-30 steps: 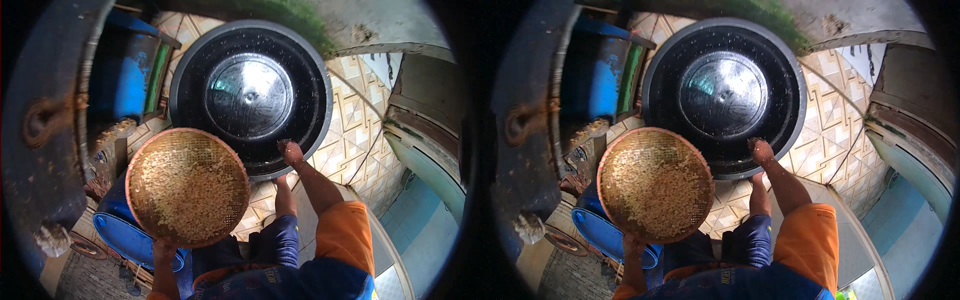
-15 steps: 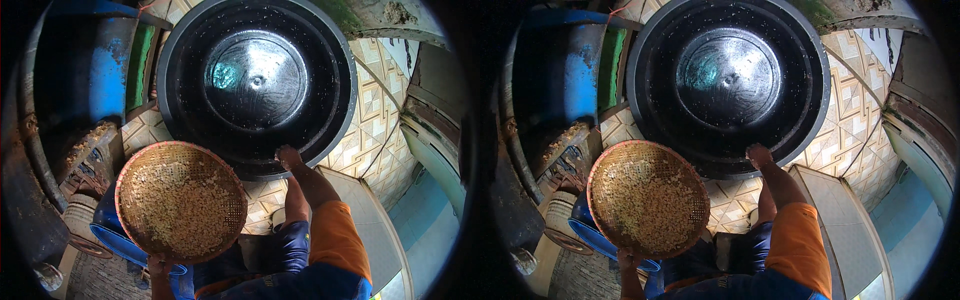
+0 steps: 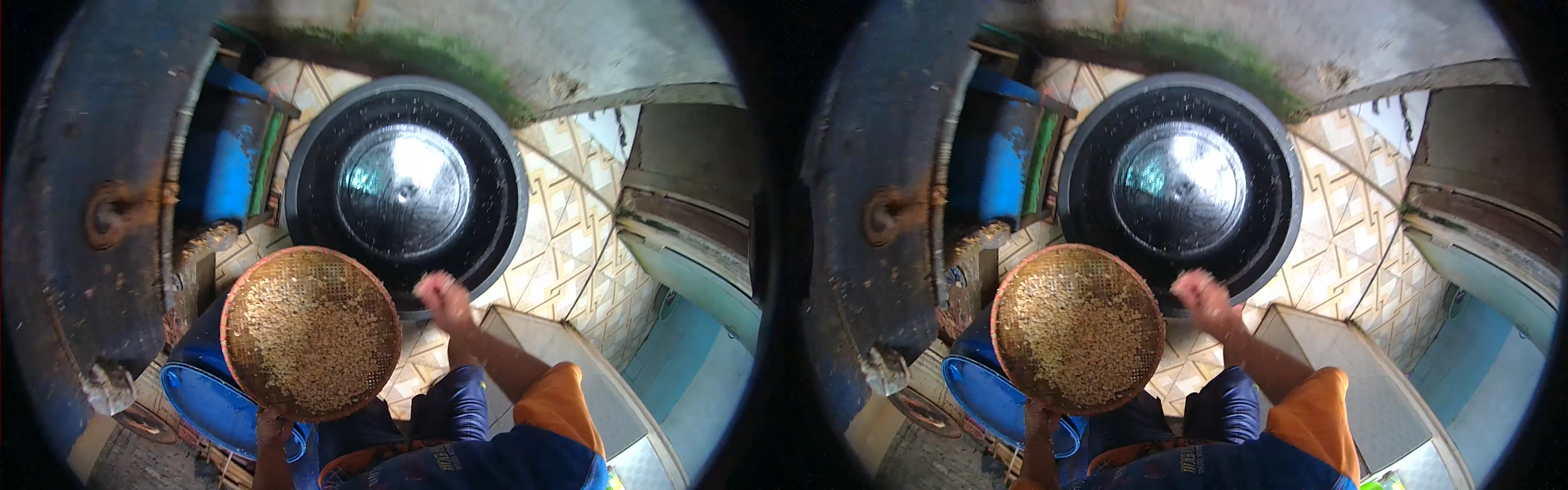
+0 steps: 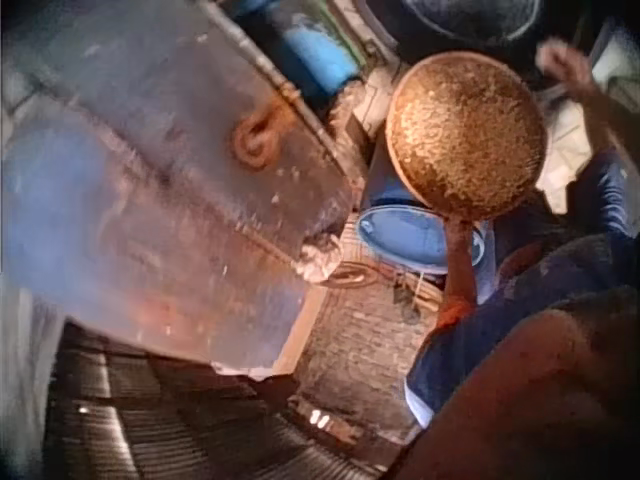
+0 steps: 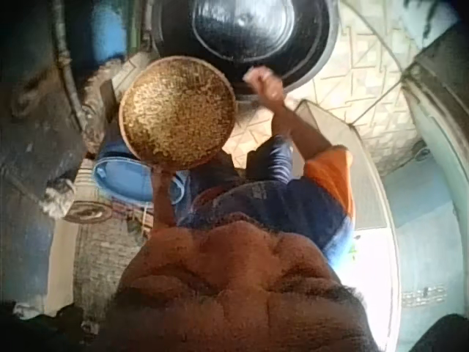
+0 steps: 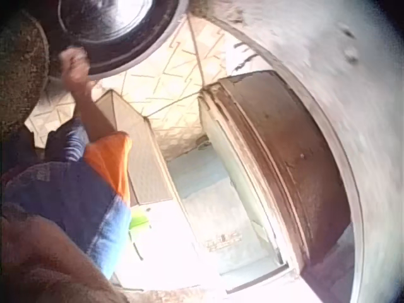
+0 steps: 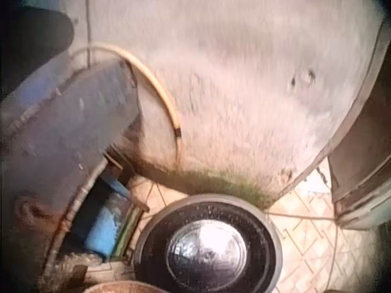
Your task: The person sifts grains from a basin using a woven basket and transfers them into a large bucket. They use their hands to scoop the grains into the basket, shake the basket to sift them, and then empty the basket into a large blue bucket.
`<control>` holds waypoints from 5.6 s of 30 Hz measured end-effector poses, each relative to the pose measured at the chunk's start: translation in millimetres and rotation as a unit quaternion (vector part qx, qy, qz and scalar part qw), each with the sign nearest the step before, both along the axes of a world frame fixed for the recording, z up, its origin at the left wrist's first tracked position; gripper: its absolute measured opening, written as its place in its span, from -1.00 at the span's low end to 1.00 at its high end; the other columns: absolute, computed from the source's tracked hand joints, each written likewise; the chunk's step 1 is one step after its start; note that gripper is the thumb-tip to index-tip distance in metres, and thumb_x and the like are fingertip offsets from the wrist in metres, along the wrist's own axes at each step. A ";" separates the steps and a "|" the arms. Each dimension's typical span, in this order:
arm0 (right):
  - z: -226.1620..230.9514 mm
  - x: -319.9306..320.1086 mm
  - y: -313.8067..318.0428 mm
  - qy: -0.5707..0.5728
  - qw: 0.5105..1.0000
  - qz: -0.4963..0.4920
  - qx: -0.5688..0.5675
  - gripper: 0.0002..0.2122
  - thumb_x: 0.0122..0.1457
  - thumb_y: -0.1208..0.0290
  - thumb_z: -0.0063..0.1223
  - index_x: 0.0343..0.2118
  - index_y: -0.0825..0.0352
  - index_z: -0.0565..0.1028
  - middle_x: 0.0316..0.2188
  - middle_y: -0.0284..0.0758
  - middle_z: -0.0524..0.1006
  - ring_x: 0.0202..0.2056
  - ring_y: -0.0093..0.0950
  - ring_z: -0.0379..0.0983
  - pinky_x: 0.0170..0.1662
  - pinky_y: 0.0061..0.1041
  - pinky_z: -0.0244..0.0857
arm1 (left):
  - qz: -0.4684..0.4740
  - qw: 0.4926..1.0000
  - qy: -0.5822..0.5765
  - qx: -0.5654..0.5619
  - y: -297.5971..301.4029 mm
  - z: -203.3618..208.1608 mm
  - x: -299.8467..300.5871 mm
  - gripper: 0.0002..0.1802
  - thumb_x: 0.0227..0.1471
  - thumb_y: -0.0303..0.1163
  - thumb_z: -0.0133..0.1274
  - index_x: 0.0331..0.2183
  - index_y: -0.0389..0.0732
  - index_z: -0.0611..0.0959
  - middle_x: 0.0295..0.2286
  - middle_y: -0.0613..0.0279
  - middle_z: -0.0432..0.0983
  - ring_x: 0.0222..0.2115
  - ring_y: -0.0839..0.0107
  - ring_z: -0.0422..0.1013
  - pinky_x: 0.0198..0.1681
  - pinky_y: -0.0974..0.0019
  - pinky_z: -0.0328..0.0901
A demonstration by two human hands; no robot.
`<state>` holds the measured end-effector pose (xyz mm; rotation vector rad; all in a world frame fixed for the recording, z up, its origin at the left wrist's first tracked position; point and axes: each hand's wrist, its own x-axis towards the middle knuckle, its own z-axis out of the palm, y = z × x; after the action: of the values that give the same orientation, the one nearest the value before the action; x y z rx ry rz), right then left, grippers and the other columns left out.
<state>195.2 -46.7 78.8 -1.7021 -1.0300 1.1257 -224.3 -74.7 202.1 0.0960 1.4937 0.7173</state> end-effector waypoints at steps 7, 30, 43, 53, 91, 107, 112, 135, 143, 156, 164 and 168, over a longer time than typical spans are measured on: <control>130.6 -50.3 12.1 -0.182 0.912 0.366 0.037 -0.76 0.08 0.34 -0.02 -0.18 0.25 0.49 -0.19 -0.14 0.48 -0.09 -0.21 0.40 -0.02 -0.24 0.27 | -0.021 0.996 -0.074 0.056 2.8 15.7 18.1 -0.31 -0.17 -0.59 -0.08 0.09 -0.20 0.25 -0.18 0.13 0.39 -0.20 0.17 0.42 -0.14 0.11 0.42; 130.0 68.3 -281.0 0.183 0.883 -0.274 -0.335 -0.84 0.11 0.29 0.07 -0.29 0.21 0.45 -0.48 -0.44 0.49 -0.45 -0.53 0.42 -0.43 -0.47 0.28 | 0.113 0.971 -0.204 0.062 -67.5 148.7 -24.8 -0.51 -0.23 -0.55 -0.03 -0.12 -0.33 0.42 -0.23 0.09 0.46 -0.37 0.29 0.45 -0.26 0.31 0.44; 110.8 114.5 -297.9 0.160 0.899 -0.259 -0.314 -0.85 0.13 0.25 0.07 -0.36 0.21 0.44 -0.50 -0.43 0.49 -0.47 -0.49 0.44 -0.42 -0.42 0.30 | 0.206 0.962 -0.113 0.137 -201.3 182.1 -21.3 -0.52 -0.32 -0.46 0.01 -0.19 -0.18 0.50 -0.22 0.20 0.51 -0.20 0.17 0.43 -0.19 -0.05 0.34; 82.9 108.9 -305.0 0.140 0.893 -0.195 -0.380 -0.83 0.13 0.25 0.05 -0.28 0.19 0.43 -0.48 -0.44 0.49 -0.48 -0.50 0.42 -0.44 -0.40 0.28 | 0.309 0.946 -0.043 0.094 -284.5 175.3 -45.1 -0.58 -0.32 -0.42 0.06 -0.25 -0.14 0.51 -0.34 0.25 0.52 -0.33 0.24 0.43 -0.23 0.04 0.34; 192.4 -585.3 -86.2 -0.023 0.916 0.401 0.013 -0.65 0.14 0.14 0.06 -0.46 0.43 0.43 -0.56 -0.23 0.49 -0.50 -0.48 0.33 -0.37 -0.48 0.23 | 0.164 0.895 0.410 0.064 -293.0 32.1 -356.4 -0.08 0.01 0.10 0.00 0.24 0.01 -0.05 0.13 -0.16 0.07 0.13 -0.03 0.09 0.11 -0.03 0.11; 48.0 -579.5 -10.3 0.110 0.929 0.103 -0.339 -0.24 0.12 -0.30 -0.34 0.19 0.28 0.15 0.20 -0.20 0.15 0.16 -0.04 0.09 0.13 0.14 -0.06 | 0.068 0.805 0.563 -0.173 -276.5 -48.8 -367.8 -0.01 -0.01 0.12 -0.05 0.25 0.06 -0.20 0.16 -0.07 -0.05 0.16 -0.01 -0.04 0.15 -0.10 -0.10; 36.0 -627.9 -44.4 0.087 0.942 -0.033 -0.322 -0.16 0.08 -0.36 -0.40 0.14 0.40 0.20 0.14 -0.16 0.24 0.11 -0.15 0.20 0.12 -0.05 0.10 | 0.068 0.782 0.599 -0.156 -285.1 -48.7 -369.2 -0.02 -0.04 0.04 -0.01 0.25 -0.04 -0.14 0.13 -0.15 0.00 0.13 -0.07 0.02 0.12 -0.12 -0.04; 101.5 -562.5 -41.9 0.088 0.945 0.068 -0.308 -0.20 0.08 -0.34 -0.31 0.14 0.35 0.19 0.11 -0.10 0.25 0.06 -0.10 0.25 0.07 -0.04 0.16 | 0.078 0.779 0.608 -0.131 -271.6 -35.8 -374.8 -0.09 0.00 -0.12 -0.01 0.24 -0.14 -0.10 0.11 -0.25 0.02 0.13 -0.11 0.01 0.14 -0.06 0.00; 191.6 -538.8 -17.4 0.302 0.921 0.206 -0.138 -0.27 0.12 -0.31 -0.35 0.14 0.26 0.23 0.11 -0.25 0.31 0.06 -0.23 0.28 0.09 -0.23 0.18 | 0.126 0.789 0.588 -0.126 -273.2 -32.3 -374.1 -0.12 -0.01 -0.15 0.02 0.24 -0.08 -0.04 0.11 -0.16 0.06 0.10 -0.07 0.08 0.13 -0.01 0.03; 237.8 -535.7 -75.3 -0.330 0.880 0.330 0.092 -0.39 0.25 -0.10 -0.43 -0.32 0.44 0.52 -0.41 -0.07 0.54 -0.33 -0.26 0.45 -0.22 -0.27 0.26 | 0.033 0.864 0.494 0.095 -314.7 -27.9 -344.6 -0.06 0.00 0.16 -0.06 0.24 -0.02 -0.08 0.19 -0.12 -0.12 0.07 -0.07 0.15 0.07 -0.04 0.10; 318.0 -536.5 -116.7 -0.232 0.619 0.620 0.423 -0.59 -0.12 -0.05 0.16 -0.72 0.24 0.41 -0.70 -0.31 0.41 -0.60 -0.34 0.42 -0.49 -0.36 0.29 | 0.527 0.824 -0.108 0.178 -273.5 156.0 -294.3 -0.32 0.03 0.14 -0.08 0.06 -0.10 0.34 -0.04 0.10 0.34 -0.06 0.13 0.33 -0.08 -0.06 0.26; 329.8 -535.0 -122.3 -0.147 0.568 0.671 0.453 -0.64 -0.16 0.02 0.22 -0.67 0.25 0.44 -0.60 -0.31 0.44 -0.43 -0.34 0.43 -0.32 -0.34 0.28 | 0.528 0.797 -0.187 0.227 -308.4 164.1 -299.5 -0.41 -0.12 -0.32 0.04 0.03 -0.04 0.34 -0.41 0.28 0.50 -0.47 0.39 0.46 -0.46 0.25 0.40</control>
<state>-339.8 -169.0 408.6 0.0350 -2.6864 0.6986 -523.8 -383.1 366.2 -0.5432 0.8601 1.8730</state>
